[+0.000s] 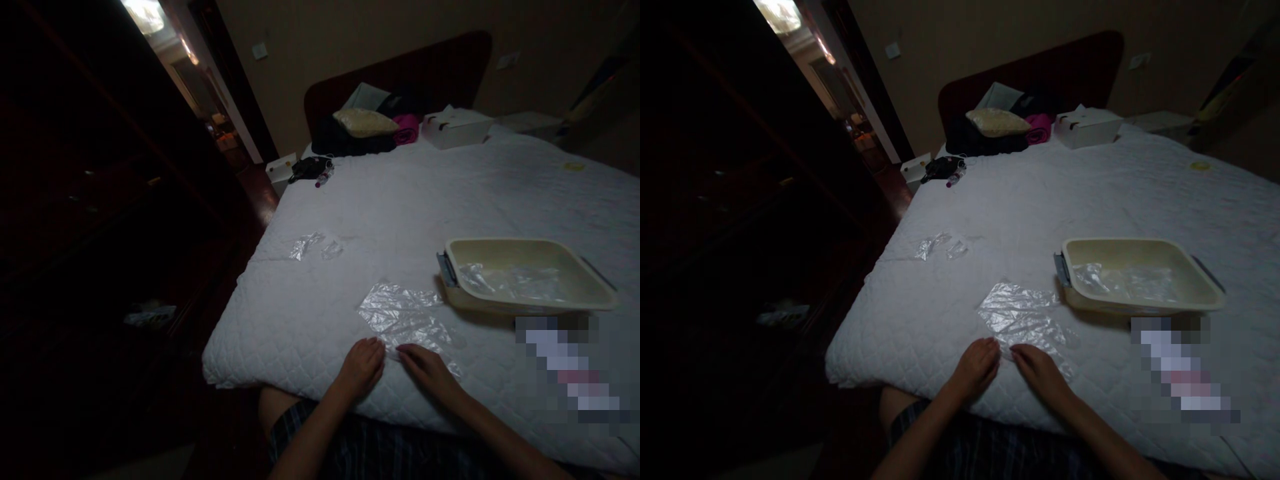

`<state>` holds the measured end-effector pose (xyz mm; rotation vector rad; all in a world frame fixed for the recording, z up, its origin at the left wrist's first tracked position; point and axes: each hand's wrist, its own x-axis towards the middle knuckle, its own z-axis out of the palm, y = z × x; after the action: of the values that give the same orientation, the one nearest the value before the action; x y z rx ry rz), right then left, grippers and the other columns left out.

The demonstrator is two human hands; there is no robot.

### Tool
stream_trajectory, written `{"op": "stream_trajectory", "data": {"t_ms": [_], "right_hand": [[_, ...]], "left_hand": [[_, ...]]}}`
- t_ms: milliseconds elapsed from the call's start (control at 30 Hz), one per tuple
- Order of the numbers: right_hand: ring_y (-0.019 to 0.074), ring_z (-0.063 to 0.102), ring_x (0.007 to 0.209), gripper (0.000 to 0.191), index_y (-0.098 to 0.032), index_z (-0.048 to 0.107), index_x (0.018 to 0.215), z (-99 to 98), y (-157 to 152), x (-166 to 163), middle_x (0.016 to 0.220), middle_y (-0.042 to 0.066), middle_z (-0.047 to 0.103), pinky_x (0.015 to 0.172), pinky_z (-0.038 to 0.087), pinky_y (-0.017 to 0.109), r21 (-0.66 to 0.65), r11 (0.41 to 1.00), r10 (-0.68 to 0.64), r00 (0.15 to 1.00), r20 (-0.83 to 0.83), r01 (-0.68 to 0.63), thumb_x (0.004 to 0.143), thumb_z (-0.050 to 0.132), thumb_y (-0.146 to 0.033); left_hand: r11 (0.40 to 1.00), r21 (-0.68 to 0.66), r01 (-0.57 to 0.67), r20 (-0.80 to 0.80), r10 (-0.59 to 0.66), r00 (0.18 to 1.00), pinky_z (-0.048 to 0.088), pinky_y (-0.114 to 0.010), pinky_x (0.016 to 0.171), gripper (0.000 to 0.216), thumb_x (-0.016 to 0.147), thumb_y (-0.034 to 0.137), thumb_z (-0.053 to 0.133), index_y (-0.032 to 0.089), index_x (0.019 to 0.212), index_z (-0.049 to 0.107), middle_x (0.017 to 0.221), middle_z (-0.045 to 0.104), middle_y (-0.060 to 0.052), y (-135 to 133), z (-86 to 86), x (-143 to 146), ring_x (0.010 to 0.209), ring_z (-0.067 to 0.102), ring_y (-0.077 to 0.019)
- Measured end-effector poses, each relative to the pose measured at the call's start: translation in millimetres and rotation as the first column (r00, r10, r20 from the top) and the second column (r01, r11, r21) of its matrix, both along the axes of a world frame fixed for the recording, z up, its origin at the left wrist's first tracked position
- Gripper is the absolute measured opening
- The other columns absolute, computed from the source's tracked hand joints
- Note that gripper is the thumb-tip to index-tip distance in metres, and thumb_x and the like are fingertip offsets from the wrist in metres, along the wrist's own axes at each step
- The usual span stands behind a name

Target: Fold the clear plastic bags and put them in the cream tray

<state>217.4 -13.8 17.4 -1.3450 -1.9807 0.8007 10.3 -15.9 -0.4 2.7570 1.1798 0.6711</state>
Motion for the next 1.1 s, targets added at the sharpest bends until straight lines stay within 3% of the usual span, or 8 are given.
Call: {"op": "stream_trajectory", "data": {"t_ms": [200, 333, 433, 633, 867, 1100], "right_hand": [[0.0221, 0.062, 0.086, 0.031, -0.020, 0.056, 0.106, -14.3, 16, 3, 0.096, 0.009, 0.065, 0.077, 0.051, 0.038, 0.020, 0.993, -0.115, 0.992, 0.047, 0.114, 0.085, 0.039, -0.036], [0.0236, 0.058, 0.094, 0.032, -0.021, 0.051, 0.113, -18.8, 21, 5, 0.103, 0.010, 0.061, 0.081, 0.048, 0.040, 0.209, 0.971, -0.148, 0.976, 0.160, 0.113, 0.084, 0.040, -0.031], [0.0230, 0.056, 0.093, 0.029, -0.021, 0.052, 0.110, -14.3, 23, 7, 0.099, 0.010, 0.060, 0.079, 0.048, 0.038, 0.267, 0.962, -0.118, 0.966, 0.231, 0.054, 0.084, 0.040, -0.028], [0.0205, 0.057, 0.090, 0.025, -0.020, 0.055, 0.103, 1.6, 20, 23, 0.095, 0.008, 0.061, 0.081, 0.046, 0.037, 0.232, 0.971, -0.003, 0.970, 0.244, -0.055, 0.086, 0.038, -0.025], [0.0192, 0.058, 0.085, 0.025, -0.020, 0.058, 0.101, -0.2, -7, 39, 0.094, 0.008, 0.063, 0.077, 0.048, 0.035, 0.157, 0.972, 0.119, 0.939, 0.323, -0.176, 0.084, 0.040, -0.019], [0.0204, 0.056, 0.091, 0.034, -0.022, 0.056, 0.111, -4.2, -5, 40, 0.103, 0.010, 0.062, 0.078, 0.046, 0.036, 0.302, 0.919, 0.117, 0.906, 0.408, -0.254, 0.082, 0.039, -0.013]], "left_hand": [[0.997, 0.060, 0.043, -0.084, -0.038, 0.996, 0.035, -0.041, 0.098, 0.034, 0.087, 0.020, 0.042, 0.017, 0.121, 0.045, 0.127, 0.047, -0.011, -3, 0.8, 7, 0.119, 0.041, -0.0225], [0.999, -0.033, 0.024, -0.097, -0.027, 0.995, 0.027, -0.044, 0.104, 0.037, 0.085, 0.030, 0.043, 0.015, 0.119, 0.047, 0.122, 0.052, -0.010, -7, 3.8, 16, 0.122, 0.038, -0.0225], [0.999, -0.050, -0.006, -0.101, 0.001, 0.995, 0.025, -0.045, 0.104, 0.038, 0.085, 0.032, 0.043, 0.014, 0.117, 0.048, 0.120, 0.054, -0.010, -8, 2.7, 20, 0.121, 0.039, -0.0228], [0.998, -0.053, -0.017, -0.059, 0.013, 0.998, 0.025, -0.043, 0.104, 0.032, 0.083, 0.030, 0.044, 0.015, 0.109, 0.053, 0.121, 0.052, -0.010, -2, 9.6, 16, 0.121, 0.039, -0.0209], [1.000, 0.025, -0.002, -0.108, 0.005, 0.994, 0.032, -0.043, 0.098, 0.035, 0.083, 0.021, 0.044, 0.017, 0.117, 0.048, 0.128, 0.047, -0.011, 1, 3.9, 19, 0.121, 0.039, -0.0232], [0.999, 0.033, 0.021, -0.117, -0.017, 0.993, 0.030, -0.041, 0.100, 0.031, 0.090, 0.018, 0.036, 0.017, 0.119, 0.047, 0.120, 0.054, -0.008, 0, -6.3, 28, 0.118, 0.043, -0.0197]]}}
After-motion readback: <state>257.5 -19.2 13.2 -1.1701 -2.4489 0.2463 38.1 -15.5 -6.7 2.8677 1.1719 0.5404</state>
